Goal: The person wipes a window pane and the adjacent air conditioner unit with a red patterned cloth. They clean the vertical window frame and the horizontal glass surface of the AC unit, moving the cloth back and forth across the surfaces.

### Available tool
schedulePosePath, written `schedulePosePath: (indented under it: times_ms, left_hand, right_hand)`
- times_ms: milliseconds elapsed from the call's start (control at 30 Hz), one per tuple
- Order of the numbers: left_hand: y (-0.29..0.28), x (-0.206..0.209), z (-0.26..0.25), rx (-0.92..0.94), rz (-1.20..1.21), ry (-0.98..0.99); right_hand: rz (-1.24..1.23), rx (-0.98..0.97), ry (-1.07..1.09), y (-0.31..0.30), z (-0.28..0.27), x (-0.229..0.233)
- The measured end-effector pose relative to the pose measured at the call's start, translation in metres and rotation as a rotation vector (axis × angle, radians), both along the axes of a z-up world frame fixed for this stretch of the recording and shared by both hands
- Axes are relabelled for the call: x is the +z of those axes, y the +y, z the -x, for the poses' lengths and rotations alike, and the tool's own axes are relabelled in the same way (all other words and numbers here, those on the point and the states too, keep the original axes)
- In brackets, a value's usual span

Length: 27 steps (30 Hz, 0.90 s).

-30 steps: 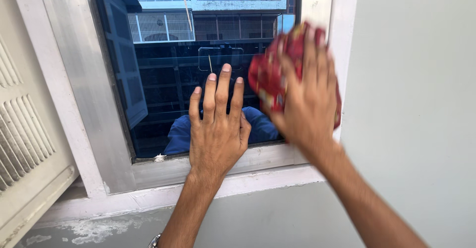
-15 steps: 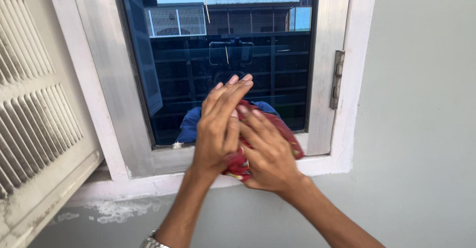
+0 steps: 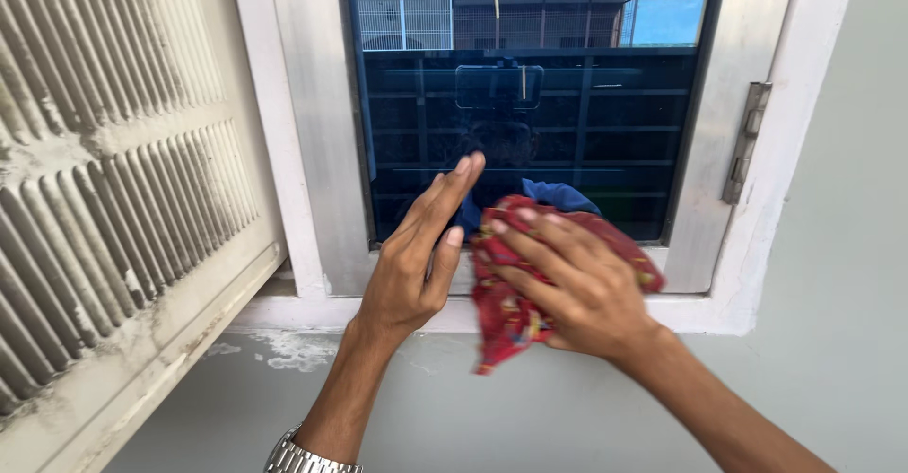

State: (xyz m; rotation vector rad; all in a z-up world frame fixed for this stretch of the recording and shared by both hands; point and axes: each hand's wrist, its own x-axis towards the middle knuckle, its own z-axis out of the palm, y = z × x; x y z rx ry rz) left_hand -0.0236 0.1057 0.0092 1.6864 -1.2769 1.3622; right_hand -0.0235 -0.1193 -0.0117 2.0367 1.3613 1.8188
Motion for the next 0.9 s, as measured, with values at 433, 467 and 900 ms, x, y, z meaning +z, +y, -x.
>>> schedulePosePath:
  times_ms: [433,467,900]
  left_hand:
    - [0.024,0.0,0.065,0.313,0.255,0.04]
    - [0.026,-0.002,0.067,0.347,0.263,0.046]
    - [0.038,-0.025,0.063,0.593,0.395,-0.097]
  right_hand:
    - [-0.008,0.369,0.333,0.158,-0.03,0.0]
    - [0.074,0.358,0.391,0.154,-0.031,0.01]
    - [0.169,0.233,0.042,0.155,-0.006,0.075]
